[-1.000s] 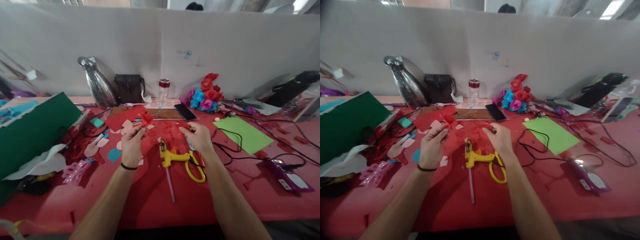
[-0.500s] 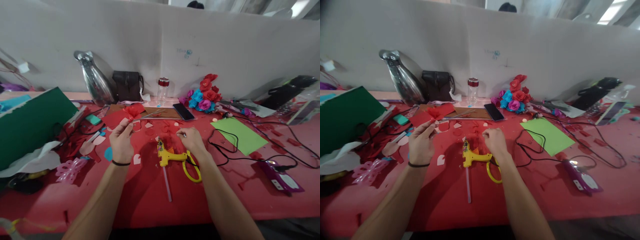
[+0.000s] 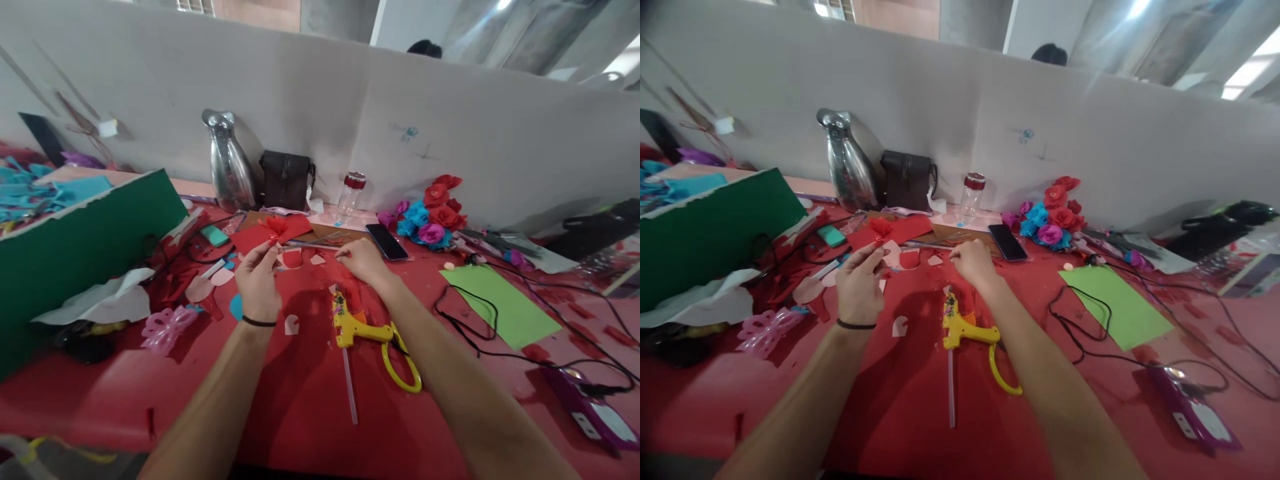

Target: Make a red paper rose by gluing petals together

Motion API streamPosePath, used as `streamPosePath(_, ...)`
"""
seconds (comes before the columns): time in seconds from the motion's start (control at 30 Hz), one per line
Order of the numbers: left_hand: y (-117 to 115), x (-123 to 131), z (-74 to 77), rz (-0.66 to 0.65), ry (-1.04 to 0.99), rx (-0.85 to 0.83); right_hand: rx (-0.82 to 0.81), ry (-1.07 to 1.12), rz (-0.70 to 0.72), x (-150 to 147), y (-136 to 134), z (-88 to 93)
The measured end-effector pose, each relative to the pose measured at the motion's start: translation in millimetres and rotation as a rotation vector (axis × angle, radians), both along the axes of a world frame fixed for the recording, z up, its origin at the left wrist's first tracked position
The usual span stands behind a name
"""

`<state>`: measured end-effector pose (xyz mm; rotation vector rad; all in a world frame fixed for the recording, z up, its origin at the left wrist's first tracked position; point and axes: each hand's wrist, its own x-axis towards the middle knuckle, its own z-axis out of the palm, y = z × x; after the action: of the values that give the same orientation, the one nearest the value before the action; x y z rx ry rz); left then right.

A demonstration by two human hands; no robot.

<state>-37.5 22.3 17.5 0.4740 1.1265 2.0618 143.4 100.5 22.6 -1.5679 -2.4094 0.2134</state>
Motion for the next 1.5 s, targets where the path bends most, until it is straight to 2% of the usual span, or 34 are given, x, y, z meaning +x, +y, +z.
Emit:
streamPosePath(0.17,3,-11,-1.3,0.083,-0.055,0.035,-0.001,-0.056,0.100,-41,20,11.2)
streamPosePath(0.33,4,-18,-3.1,0.123,-0.074,0.035,-0.030,-0.059,0.218,-90,6,-3.3)
streamPosePath(0.43,6,-21,-3.1,0.148,-0.103,0.036,-0.058,0.025,0.203,-100,1,-11.8)
streamPosePath(0.57,7,-23,-3.5,0.130,-0.150,0.036,-0.132,0.237,0.086,-88,7,-11.5)
streamPosePath(0.7,5,-16,-6.2,-0.044,-0.080,-0.036,-0.237,0.502,-0.015,-67,-1,-3.9)
streamPosePath(0.83,-1,-1,-6.5,-0.239,0.025,-0.068,-0.324,0.754,-0.045,-52,-34,3.2)
streamPosePath(0.9,-5,6,-4.7,-0.340,0.043,-0.067,-0.440,1.062,-0.090,-47,-56,5.4)
streamPosePath(0.97,-10,13,-2.3,-0.450,0.032,-0.060,-0.514,1.228,-0.098,-42,-75,6.1)
streamPosePath(1.03,-14,17,0.3,-0.539,0.024,-0.069,-0.520,1.346,-0.118,-38,-89,4.8)
streamPosePath(1.23,-19,22,4.4,-0.632,0.075,-0.108,-0.476,1.451,-0.214,-23,-100,-5.6)
streamPosePath(1.5,-17,25,1.3,-0.652,0.064,-0.126,-0.571,1.471,-0.186,-10,-102,-8.4)
